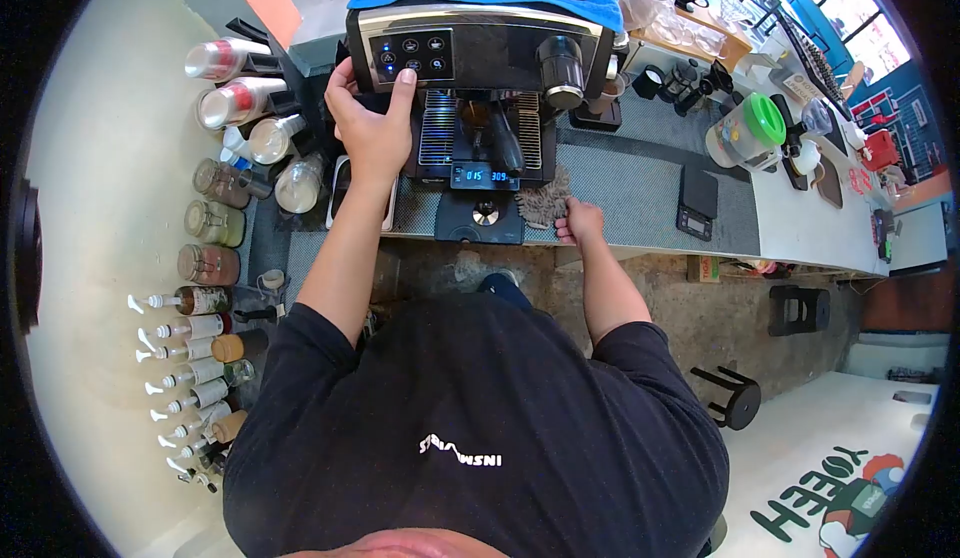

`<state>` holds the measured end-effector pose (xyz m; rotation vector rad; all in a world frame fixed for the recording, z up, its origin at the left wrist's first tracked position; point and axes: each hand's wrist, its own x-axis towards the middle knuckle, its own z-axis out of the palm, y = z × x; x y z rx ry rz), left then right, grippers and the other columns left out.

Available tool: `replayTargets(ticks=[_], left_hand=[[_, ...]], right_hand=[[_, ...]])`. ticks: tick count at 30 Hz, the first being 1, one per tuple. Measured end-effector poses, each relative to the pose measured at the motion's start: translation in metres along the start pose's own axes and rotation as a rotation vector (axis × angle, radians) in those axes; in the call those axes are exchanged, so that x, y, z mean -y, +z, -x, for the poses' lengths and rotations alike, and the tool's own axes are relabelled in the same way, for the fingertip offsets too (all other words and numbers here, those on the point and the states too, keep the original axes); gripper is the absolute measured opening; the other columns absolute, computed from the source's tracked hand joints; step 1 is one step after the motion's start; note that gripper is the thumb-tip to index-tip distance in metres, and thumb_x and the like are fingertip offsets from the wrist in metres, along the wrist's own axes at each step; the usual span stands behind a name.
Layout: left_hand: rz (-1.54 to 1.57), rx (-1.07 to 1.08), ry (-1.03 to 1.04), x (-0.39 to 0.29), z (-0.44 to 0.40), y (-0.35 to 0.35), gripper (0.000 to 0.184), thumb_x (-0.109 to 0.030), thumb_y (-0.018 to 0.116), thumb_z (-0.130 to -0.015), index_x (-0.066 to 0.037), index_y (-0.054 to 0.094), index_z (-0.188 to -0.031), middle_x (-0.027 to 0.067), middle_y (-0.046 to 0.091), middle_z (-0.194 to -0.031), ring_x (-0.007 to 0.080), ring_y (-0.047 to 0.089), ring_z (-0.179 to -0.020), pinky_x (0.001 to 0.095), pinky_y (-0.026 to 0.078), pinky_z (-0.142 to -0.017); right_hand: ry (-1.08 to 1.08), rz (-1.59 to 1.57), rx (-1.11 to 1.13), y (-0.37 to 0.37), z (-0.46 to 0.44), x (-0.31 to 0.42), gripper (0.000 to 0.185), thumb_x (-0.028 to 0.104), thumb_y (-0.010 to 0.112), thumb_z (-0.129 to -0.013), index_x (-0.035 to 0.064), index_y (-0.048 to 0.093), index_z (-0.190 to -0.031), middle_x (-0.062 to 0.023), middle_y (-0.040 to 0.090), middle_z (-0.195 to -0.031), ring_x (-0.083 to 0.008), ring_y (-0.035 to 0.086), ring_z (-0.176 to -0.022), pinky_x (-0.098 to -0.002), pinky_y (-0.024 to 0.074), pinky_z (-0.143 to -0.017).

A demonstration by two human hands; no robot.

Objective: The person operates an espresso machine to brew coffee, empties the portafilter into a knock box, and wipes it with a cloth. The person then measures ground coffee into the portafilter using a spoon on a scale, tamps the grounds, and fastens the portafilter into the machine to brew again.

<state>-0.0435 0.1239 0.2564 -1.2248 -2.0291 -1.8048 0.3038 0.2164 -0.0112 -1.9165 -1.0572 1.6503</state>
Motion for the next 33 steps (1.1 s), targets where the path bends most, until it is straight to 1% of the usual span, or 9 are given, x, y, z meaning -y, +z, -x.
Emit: replayTargets(ticks=[2, 3, 8, 16, 19, 26, 28, 32, 33], left_hand=[[-0.01, -0.004, 0.001, 0.0, 0.0, 0.0, 0.082, -0.041, 0.092, -0.092, 0.001, 0.052, -0.15, 0.0198, 0.057, -0.143, 0.0324, 0.057, -0.133, 0.047, 0.044, -0.119], [0.062, 0.016, -0.013, 0.001, 0.0, 0.001, 0.086, -0.043, 0.09, -0.092, 0.0, 0.047, -0.152, 0.0188, 0.054, -0.144, 0.0333, 0.052, -0.136, 0.0539, 0.031, -0.121], [0.058, 0.013, -0.001, 0.0, 0.001, 0.002, 0.086, -0.042, 0.091, -0.092, 0.001, 0.047, -0.152, 0.0195, 0.053, -0.144, 0.0341, 0.053, -0.136, 0.0537, 0.032, -0.121], [0.035, 0.013, -0.013, -0.002, 0.001, 0.002, 0.087, -0.042, 0.09, -0.093, 0.002, 0.046, -0.153, 0.0201, 0.053, -0.145, 0.0348, 0.053, -0.137, 0.0546, 0.033, -0.121], [-0.011, -0.004, -0.006, -0.003, 0.002, 0.001, 0.085, -0.044, 0.09, -0.094, 0.003, 0.05, -0.152, 0.0204, 0.055, -0.144, 0.0327, 0.055, -0.135, 0.0478, 0.041, -0.121], [0.024, -0.031, 0.012, -0.002, 0.003, 0.003, 0.084, -0.038, 0.092, -0.093, 0.004, 0.049, -0.151, 0.0216, 0.056, -0.144, 0.0336, 0.057, -0.134, 0.0481, 0.042, -0.12], [0.003, -0.028, 0.0, -0.004, 0.003, 0.002, 0.084, -0.038, 0.091, -0.093, 0.004, 0.048, -0.151, 0.0216, 0.056, -0.143, 0.0335, 0.059, -0.134, 0.0483, 0.043, -0.119], [0.049, -0.021, -0.016, -0.004, 0.002, 0.002, 0.086, -0.042, 0.09, -0.091, 0.001, 0.047, -0.152, 0.019, 0.056, -0.142, 0.0357, 0.056, -0.135, 0.0563, 0.037, -0.115], [0.033, -0.022, -0.015, -0.004, 0.002, 0.001, 0.085, -0.041, 0.09, -0.092, 0.002, 0.047, -0.152, 0.0199, 0.056, -0.142, 0.035, 0.057, -0.134, 0.0536, 0.039, -0.116]], right_hand=[[0.002, -0.005, 0.002, 0.0, -0.001, -0.001, 0.033, 0.042, 0.064, -0.106, 0.0107, 0.065, -0.096, -0.0097, 0.076, -0.076, -0.0211, 0.067, -0.052, -0.0399, 0.0559, -0.047], [0.002, -0.011, 0.003, 0.0, 0.001, -0.001, 0.033, 0.042, 0.064, -0.106, 0.0106, 0.064, -0.096, -0.0096, 0.076, -0.076, -0.0211, 0.067, -0.052, -0.0399, 0.0559, -0.047], [-0.008, -0.034, 0.011, 0.001, 0.005, 0.001, 0.035, 0.039, 0.064, -0.107, 0.0068, 0.063, -0.095, -0.0123, 0.077, -0.078, -0.0227, 0.068, -0.052, -0.0416, 0.0555, -0.046], [0.015, -0.017, 0.018, 0.0, 0.002, 0.002, 0.031, 0.039, 0.063, -0.106, 0.0099, 0.064, -0.095, -0.0105, 0.077, -0.077, -0.0219, 0.067, -0.053, -0.0415, 0.0549, -0.047], [0.011, -0.017, 0.013, 0.0, 0.004, 0.002, 0.031, 0.039, 0.063, -0.106, 0.0098, 0.064, -0.096, -0.0108, 0.077, -0.078, -0.0219, 0.067, -0.053, -0.0414, 0.055, -0.047], [-0.001, 0.035, -0.007, 0.001, 0.002, 0.002, 0.031, 0.04, 0.064, -0.104, 0.01, 0.064, -0.096, -0.011, 0.078, -0.079, -0.0219, 0.068, -0.054, -0.0413, 0.0554, -0.048], [-0.008, 0.03, 0.0, 0.0, -0.001, 0.001, 0.032, 0.038, 0.064, -0.105, 0.0077, 0.064, -0.095, -0.0124, 0.078, -0.078, -0.0222, 0.07, -0.054, -0.0408, 0.0558, -0.047], [0.0, 0.018, 0.004, -0.001, -0.008, -0.003, 0.033, 0.037, 0.063, -0.106, 0.0066, 0.064, -0.093, -0.0131, 0.078, -0.078, -0.0223, 0.07, -0.054, -0.0399, 0.0555, -0.046], [-0.001, 0.025, 0.002, 0.0, -0.005, -0.001, 0.033, 0.037, 0.062, -0.106, 0.0067, 0.064, -0.093, -0.013, 0.078, -0.078, -0.0222, 0.07, -0.054, -0.0397, 0.0553, -0.046]])
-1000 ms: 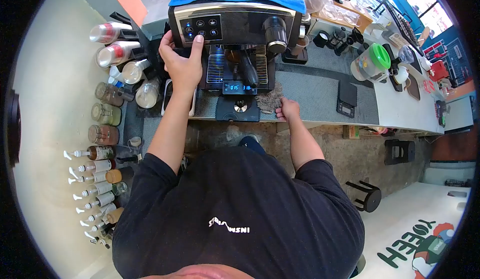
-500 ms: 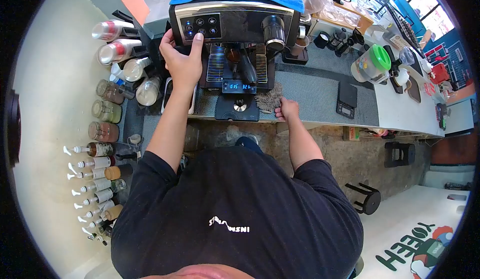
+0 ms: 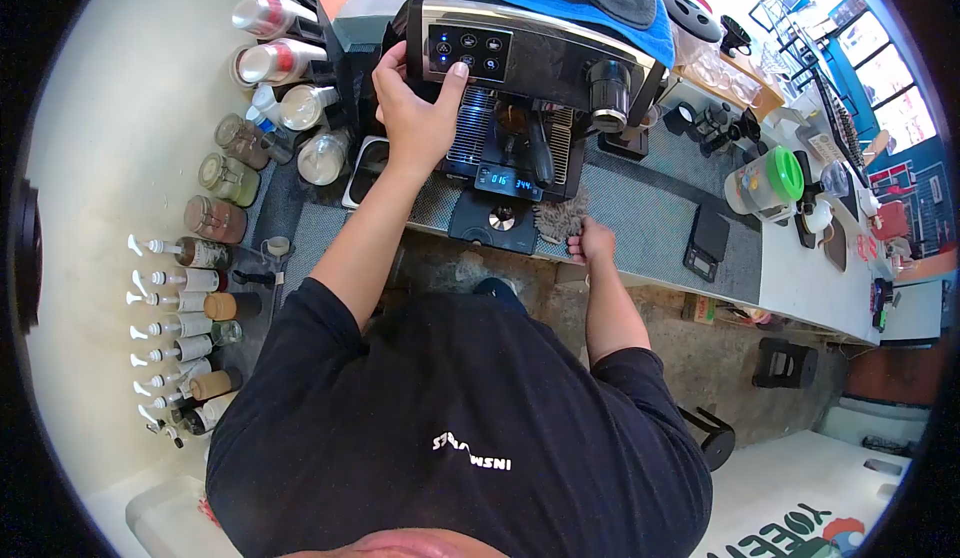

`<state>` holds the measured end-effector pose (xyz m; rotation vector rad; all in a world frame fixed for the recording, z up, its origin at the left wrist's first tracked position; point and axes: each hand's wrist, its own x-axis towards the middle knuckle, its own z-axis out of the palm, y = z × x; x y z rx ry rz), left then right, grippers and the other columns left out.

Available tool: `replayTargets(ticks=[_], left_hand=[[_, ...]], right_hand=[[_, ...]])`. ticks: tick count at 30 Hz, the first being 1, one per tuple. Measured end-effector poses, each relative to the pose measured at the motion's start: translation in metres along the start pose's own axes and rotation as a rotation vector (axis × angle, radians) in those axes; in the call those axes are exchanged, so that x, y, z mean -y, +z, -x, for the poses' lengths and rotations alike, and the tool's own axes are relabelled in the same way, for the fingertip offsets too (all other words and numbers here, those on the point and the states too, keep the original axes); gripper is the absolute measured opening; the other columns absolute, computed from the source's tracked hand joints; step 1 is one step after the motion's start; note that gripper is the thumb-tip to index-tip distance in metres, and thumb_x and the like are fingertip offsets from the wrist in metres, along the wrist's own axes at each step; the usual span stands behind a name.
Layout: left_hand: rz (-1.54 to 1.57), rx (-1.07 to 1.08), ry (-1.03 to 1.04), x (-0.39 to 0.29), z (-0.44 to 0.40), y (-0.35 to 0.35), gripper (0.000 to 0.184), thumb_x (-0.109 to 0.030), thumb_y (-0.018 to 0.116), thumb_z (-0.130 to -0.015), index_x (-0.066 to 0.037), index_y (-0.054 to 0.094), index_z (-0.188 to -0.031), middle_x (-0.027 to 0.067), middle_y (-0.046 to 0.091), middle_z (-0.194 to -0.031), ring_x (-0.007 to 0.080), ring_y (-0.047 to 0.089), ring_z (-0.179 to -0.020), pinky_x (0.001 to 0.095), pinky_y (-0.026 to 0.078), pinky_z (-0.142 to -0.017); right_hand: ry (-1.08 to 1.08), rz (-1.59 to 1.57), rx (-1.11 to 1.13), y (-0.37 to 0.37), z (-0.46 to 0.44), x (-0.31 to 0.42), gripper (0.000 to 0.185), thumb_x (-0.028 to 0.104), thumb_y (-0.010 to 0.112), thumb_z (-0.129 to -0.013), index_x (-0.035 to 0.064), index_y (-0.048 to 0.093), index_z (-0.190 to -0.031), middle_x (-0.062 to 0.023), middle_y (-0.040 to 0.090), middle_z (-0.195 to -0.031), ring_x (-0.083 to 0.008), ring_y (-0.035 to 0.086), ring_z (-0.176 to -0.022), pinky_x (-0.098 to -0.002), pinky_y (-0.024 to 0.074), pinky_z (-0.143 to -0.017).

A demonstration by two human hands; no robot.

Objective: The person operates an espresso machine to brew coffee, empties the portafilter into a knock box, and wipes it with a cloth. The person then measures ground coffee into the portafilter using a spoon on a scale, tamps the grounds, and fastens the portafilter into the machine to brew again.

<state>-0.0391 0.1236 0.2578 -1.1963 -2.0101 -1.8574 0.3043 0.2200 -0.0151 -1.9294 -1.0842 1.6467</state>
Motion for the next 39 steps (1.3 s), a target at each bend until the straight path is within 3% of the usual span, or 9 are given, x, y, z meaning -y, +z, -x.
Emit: replayTargets(ticks=[2, 25, 31, 33, 35, 39], left_hand=[[-0.028, 0.003, 0.005, 0.0, 0.0, 0.0, 0.084, -0.04, 0.09, -0.093, 0.003, 0.048, -0.151, 0.0218, 0.056, -0.143, 0.0337, 0.059, -0.134, 0.0481, 0.043, -0.119], [-0.1, 0.019, 0.02, 0.001, -0.002, -0.006, 0.085, -0.047, 0.091, -0.091, 0.001, 0.052, -0.148, 0.0184, 0.06, -0.139, 0.0329, 0.061, -0.127, 0.0485, 0.046, -0.114], [-0.087, -0.002, 0.039, 0.002, -0.002, -0.005, 0.083, -0.041, 0.093, -0.09, 0.003, 0.052, -0.147, 0.0188, 0.062, -0.136, 0.0319, 0.063, -0.125, 0.0475, 0.047, -0.113], [-0.084, -0.007, 0.043, 0.001, 0.0, -0.004, 0.08, -0.04, 0.092, -0.092, 0.002, 0.052, -0.147, 0.0185, 0.062, -0.136, 0.0314, 0.062, -0.126, 0.0472, 0.047, -0.113], [0.016, 0.011, -0.015, 0.005, 0.0, 0.0, 0.084, -0.045, 0.09, -0.091, -0.003, 0.049, -0.151, 0.0166, 0.059, -0.139, 0.0353, 0.058, -0.132, 0.0589, 0.036, -0.113], [0.005, -0.002, 0.01, 0.008, 0.001, 0.001, 0.083, -0.042, 0.09, -0.091, -0.002, 0.049, -0.152, 0.0183, 0.059, -0.14, 0.0355, 0.056, -0.133, 0.057, 0.035, -0.115]], right_hand=[[-0.001, 0.009, -0.008, 0.0, 0.005, 0.004, 0.034, 0.037, 0.062, -0.106, 0.0067, 0.064, -0.093, -0.0128, 0.078, -0.077, -0.022, 0.069, -0.053, -0.0394, 0.055, -0.045], [-0.031, -0.023, 0.009, 0.002, 0.007, -0.01, 0.037, 0.044, 0.063, -0.11, 0.0076, 0.062, -0.104, -0.0107, 0.075, -0.075, -0.0205, 0.066, -0.052, -0.0383, 0.0532, -0.044], [-0.037, -0.004, 0.005, 0.001, 0.0, -0.001, 0.034, 0.042, 0.063, -0.109, 0.0085, 0.063, -0.102, -0.0113, 0.076, -0.077, -0.0212, 0.067, -0.053, -0.0391, 0.0539, -0.045], [-0.016, -0.015, -0.003, 0.004, 0.004, -0.003, 0.034, 0.041, 0.063, -0.108, 0.0083, 0.064, -0.102, -0.0115, 0.076, -0.077, -0.0212, 0.067, -0.053, -0.0394, 0.0542, -0.045], [-0.017, -0.008, -0.015, 0.003, 0.011, -0.001, 0.034, 0.041, 0.062, -0.108, 0.0078, 0.065, -0.101, -0.0117, 0.076, -0.077, -0.0211, 0.067, -0.053, -0.0398, 0.0547, -0.045], [-0.025, -0.001, 0.005, 0.0, 0.01, 0.002, 0.036, 0.042, 0.061, -0.108, 0.0073, 0.065, -0.1, -0.012, 0.076, -0.078, -0.0213, 0.067, -0.052, -0.0401, 0.055, -0.047]])
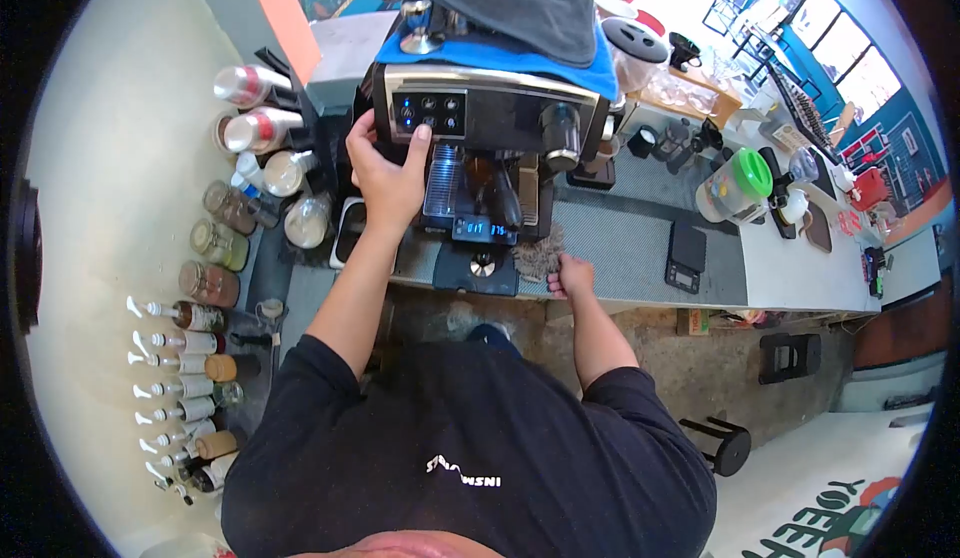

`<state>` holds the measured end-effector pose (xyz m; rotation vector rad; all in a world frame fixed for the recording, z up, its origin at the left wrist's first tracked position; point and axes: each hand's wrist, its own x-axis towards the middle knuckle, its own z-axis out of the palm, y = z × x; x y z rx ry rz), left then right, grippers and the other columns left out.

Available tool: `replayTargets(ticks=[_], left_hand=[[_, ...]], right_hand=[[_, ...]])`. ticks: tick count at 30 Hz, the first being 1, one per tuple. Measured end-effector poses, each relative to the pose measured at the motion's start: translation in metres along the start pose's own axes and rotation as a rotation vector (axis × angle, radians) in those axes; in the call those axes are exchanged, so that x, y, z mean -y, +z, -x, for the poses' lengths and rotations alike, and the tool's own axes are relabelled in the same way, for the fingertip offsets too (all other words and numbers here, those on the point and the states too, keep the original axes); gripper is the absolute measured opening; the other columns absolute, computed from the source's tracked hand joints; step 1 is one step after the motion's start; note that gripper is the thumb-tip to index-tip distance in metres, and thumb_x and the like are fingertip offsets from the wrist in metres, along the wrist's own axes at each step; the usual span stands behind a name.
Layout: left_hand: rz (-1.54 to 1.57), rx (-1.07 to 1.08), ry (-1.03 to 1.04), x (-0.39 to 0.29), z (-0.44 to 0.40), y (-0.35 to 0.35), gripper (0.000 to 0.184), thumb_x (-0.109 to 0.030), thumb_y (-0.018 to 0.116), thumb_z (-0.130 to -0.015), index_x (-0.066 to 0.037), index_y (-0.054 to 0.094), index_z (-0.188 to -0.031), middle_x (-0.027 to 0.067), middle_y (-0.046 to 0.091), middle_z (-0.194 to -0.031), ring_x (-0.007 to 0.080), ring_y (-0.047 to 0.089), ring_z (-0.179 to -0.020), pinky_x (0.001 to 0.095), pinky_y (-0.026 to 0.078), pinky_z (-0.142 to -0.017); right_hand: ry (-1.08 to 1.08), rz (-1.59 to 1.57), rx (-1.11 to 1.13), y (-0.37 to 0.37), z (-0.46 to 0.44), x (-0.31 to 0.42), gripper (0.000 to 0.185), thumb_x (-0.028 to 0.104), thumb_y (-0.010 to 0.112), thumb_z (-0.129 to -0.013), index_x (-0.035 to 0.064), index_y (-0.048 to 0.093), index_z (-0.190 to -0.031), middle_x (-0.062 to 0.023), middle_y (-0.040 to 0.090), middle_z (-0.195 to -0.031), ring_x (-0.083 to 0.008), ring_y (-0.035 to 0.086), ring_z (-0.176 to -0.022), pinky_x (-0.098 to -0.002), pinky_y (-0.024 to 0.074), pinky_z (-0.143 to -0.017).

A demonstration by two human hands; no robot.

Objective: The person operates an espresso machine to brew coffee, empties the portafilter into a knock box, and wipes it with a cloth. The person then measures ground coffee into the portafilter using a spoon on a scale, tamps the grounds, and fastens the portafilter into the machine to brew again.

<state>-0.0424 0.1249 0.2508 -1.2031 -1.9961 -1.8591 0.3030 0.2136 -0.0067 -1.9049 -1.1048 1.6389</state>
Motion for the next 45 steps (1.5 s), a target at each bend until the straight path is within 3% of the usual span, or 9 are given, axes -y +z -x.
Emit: replayTargets(ticks=[15, 19, 22, 32, 33, 36, 45], left_hand=[[0.013, 0.022, -0.001, -0.002, 0.0, 0.001, 0.078, -0.04, 0.089, -0.094, 0.0, 0.05, -0.149, 0.0191, 0.057, -0.14, 0.0351, 0.054, -0.134, 0.0531, 0.035, -0.119], [-0.011, 0.012, -0.023, -0.002, 0.001, 0.001, 0.08, -0.042, 0.089, -0.094, 0.0, 0.05, -0.151, 0.0193, 0.057, -0.14, 0.0353, 0.054, -0.134, 0.0532, 0.034, -0.119], [-0.003, 0.018, 0.015, -0.001, -0.001, 0.0, 0.081, -0.044, 0.089, -0.094, -0.001, 0.05, -0.151, 0.0196, 0.057, -0.141, 0.0358, 0.054, -0.134, 0.0534, 0.034, -0.12], [-0.013, 0.048, -0.033, 0.0, -0.003, -0.003, 0.085, -0.047, 0.089, -0.093, -0.001, 0.048, -0.151, 0.018, 0.057, -0.142, 0.0347, 0.053, -0.138, 0.0556, 0.031, -0.12], [-0.028, 0.013, 0.01, -0.001, -0.002, -0.002, 0.08, -0.044, 0.09, -0.094, 0.003, 0.053, -0.147, 0.0199, 0.061, -0.138, 0.0324, 0.06, -0.13, 0.0493, 0.045, -0.116], [-0.072, 0.01, 0.025, -0.001, -0.001, -0.001, 0.079, -0.042, 0.09, -0.094, 0.003, 0.053, -0.147, 0.02, 0.061, -0.138, 0.0323, 0.06, -0.129, 0.0487, 0.046, -0.115], [-0.093, 0.021, 0.02, 0.001, -0.002, -0.004, 0.08, -0.043, 0.091, -0.093, 0.003, 0.053, -0.147, 0.0204, 0.061, -0.139, 0.0325, 0.058, -0.132, 0.0482, 0.044, -0.118]], right_hand=[[-0.013, -0.052, -0.032, 0.002, 0.001, -0.002, 0.033, 0.038, 0.064, -0.107, 0.0064, 0.064, -0.099, -0.0144, 0.076, -0.076, -0.0235, 0.068, -0.05, -0.042, 0.054, -0.044], [-0.014, -0.056, -0.002, 0.0, 0.004, 0.001, 0.036, 0.036, 0.064, -0.106, 0.0012, 0.065, -0.099, -0.0172, 0.076, -0.075, -0.0255, 0.069, -0.05, -0.0446, 0.0565, -0.043], [-0.017, -0.024, -0.029, 0.003, 0.0, -0.002, 0.034, 0.038, 0.064, -0.108, 0.006, 0.064, -0.096, -0.0139, 0.076, -0.076, -0.0229, 0.068, -0.05, -0.0421, 0.0539, -0.044], [-0.03, -0.019, -0.026, 0.003, -0.004, -0.008, 0.037, 0.041, 0.064, -0.108, 0.0057, 0.067, -0.099, -0.0113, 0.076, -0.075, -0.0211, 0.065, -0.049, -0.0404, 0.0518, -0.043], [-0.025, -0.028, -0.024, 0.002, -0.006, -0.01, 0.038, 0.041, 0.065, -0.108, 0.005, 0.066, -0.098, -0.0115, 0.076, -0.074, -0.0208, 0.065, -0.049, -0.0401, 0.0517, -0.043], [-0.03, -0.011, -0.021, 0.001, -0.005, -0.009, 0.036, 0.039, 0.061, -0.109, 0.0033, 0.068, -0.109, -0.0121, 0.077, -0.077, -0.0212, 0.069, -0.052, -0.0403, 0.0562, -0.045], [0.0, -0.007, -0.012, 0.001, -0.004, -0.004, 0.036, 0.039, 0.063, -0.108, 0.0031, 0.065, -0.104, -0.0131, 0.077, -0.077, -0.0218, 0.069, -0.052, -0.0411, 0.0558, -0.044]])
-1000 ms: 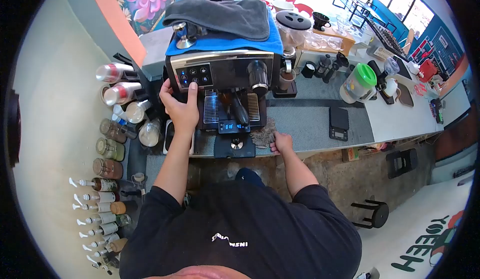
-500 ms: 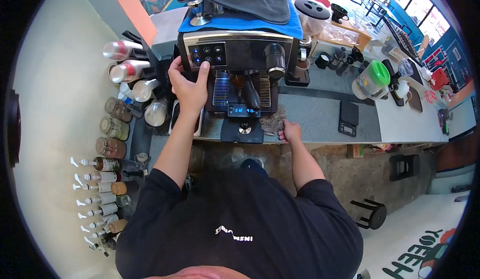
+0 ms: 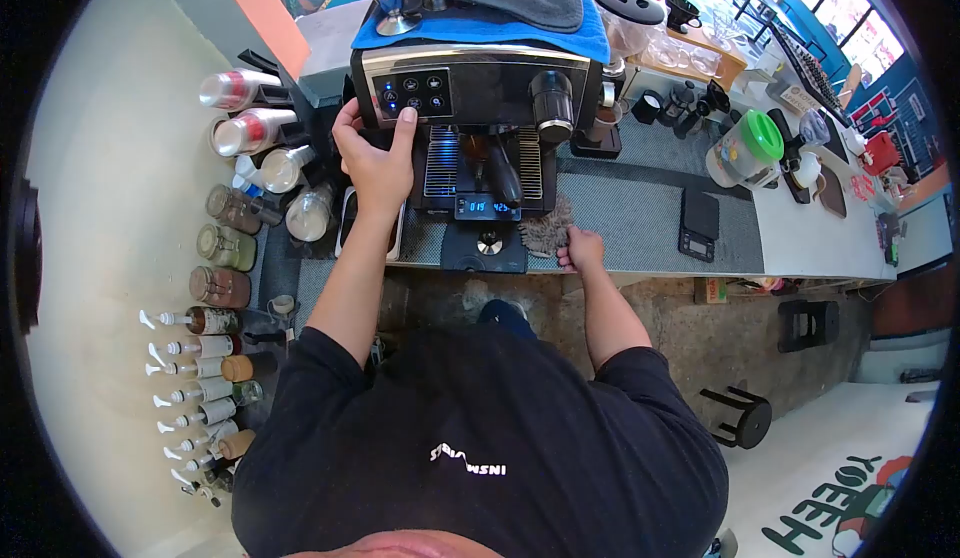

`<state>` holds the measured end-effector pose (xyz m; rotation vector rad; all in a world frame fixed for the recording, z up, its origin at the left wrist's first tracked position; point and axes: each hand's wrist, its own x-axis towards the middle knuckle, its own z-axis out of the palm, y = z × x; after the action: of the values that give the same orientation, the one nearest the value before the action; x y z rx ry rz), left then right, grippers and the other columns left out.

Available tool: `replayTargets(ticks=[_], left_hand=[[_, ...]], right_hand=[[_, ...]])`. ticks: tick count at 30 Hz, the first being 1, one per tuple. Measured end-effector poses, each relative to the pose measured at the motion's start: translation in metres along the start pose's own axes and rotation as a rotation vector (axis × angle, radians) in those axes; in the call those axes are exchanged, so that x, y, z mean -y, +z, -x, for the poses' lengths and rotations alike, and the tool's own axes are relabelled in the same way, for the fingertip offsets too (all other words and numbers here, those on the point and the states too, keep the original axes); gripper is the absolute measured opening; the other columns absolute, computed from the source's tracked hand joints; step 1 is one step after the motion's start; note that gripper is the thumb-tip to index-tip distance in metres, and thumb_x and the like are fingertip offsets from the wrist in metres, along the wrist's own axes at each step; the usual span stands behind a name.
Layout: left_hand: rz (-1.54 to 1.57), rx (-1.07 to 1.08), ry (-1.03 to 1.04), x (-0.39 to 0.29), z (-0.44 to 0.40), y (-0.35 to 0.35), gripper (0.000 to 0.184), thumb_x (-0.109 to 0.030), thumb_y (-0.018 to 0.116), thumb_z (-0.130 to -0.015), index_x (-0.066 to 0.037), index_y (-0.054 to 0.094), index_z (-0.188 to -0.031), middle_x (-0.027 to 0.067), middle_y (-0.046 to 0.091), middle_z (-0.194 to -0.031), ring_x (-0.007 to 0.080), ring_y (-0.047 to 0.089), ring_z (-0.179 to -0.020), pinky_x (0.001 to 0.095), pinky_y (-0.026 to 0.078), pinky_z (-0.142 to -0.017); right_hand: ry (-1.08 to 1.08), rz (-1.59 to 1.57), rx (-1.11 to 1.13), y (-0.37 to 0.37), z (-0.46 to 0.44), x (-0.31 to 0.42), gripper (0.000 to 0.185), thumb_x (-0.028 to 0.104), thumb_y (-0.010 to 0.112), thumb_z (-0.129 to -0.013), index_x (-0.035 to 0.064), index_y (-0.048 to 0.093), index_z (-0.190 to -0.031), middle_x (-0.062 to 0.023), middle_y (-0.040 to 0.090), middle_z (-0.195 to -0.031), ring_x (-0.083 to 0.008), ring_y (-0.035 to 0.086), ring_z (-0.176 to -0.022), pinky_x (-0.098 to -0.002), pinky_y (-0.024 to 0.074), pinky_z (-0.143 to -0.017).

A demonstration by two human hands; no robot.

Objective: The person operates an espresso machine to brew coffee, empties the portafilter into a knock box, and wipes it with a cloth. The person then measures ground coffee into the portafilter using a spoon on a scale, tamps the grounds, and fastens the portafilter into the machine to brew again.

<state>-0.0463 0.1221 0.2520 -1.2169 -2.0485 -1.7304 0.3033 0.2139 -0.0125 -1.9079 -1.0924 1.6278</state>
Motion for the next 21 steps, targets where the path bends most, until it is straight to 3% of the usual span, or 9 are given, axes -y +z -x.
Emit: replayTargets(ticks=[4, 7, 15, 21], left_hand=[[0.046, 0.005, -0.026, -0.003, -0.001, 0.001, 0.082, -0.043, 0.091, -0.093, 0.003, 0.052, -0.149, 0.0207, 0.061, -0.139, 0.0328, 0.058, -0.132, 0.048, 0.043, -0.118], [0.088, 0.046, -0.03, 0.002, -0.002, 0.001, 0.088, -0.048, 0.089, -0.092, 0.0, 0.047, -0.152, 0.0196, 0.057, -0.143, 0.0348, 0.052, -0.138, 0.0564, 0.029, -0.121], [0.199, 0.039, -0.059, 0.002, -0.001, 0.004, 0.086, -0.046, 0.091, -0.091, 0.001, 0.047, -0.15, 0.0189, 0.057, -0.14, 0.0345, 0.053, -0.136, 0.0561, 0.03, -0.12], [0.091, 0.051, -0.025, 0.005, -0.003, 0.0, 0.087, -0.048, 0.089, -0.093, -0.001, 0.046, -0.151, 0.0192, 0.055, -0.143, 0.0344, 0.051, -0.137, 0.0566, 0.029, -0.12]], right_hand=[[-0.021, -0.034, -0.019, 0.0, 0.003, -0.008, 0.035, 0.04, 0.064, -0.108, 0.0083, 0.063, -0.093, -0.0112, 0.074, -0.073, -0.0206, 0.064, -0.048, -0.0389, 0.0515, -0.042], [-0.026, -0.042, -0.032, 0.001, -0.005, -0.006, 0.034, 0.04, 0.064, -0.108, 0.0081, 0.064, -0.094, -0.0115, 0.074, -0.073, -0.0205, 0.065, -0.049, -0.0387, 0.0521, -0.043], [-0.025, -0.001, -0.035, 0.001, 0.006, -0.001, 0.035, 0.04, 0.065, -0.108, 0.0073, 0.065, -0.096, -0.0117, 0.075, -0.074, -0.0206, 0.066, -0.049, -0.0383, 0.0523, -0.043], [-0.021, -0.002, -0.019, 0.002, 0.002, 0.002, 0.036, 0.041, 0.065, -0.108, 0.0076, 0.063, -0.094, -0.0114, 0.075, -0.074, -0.0206, 0.066, -0.05, -0.0383, 0.052, -0.042]])
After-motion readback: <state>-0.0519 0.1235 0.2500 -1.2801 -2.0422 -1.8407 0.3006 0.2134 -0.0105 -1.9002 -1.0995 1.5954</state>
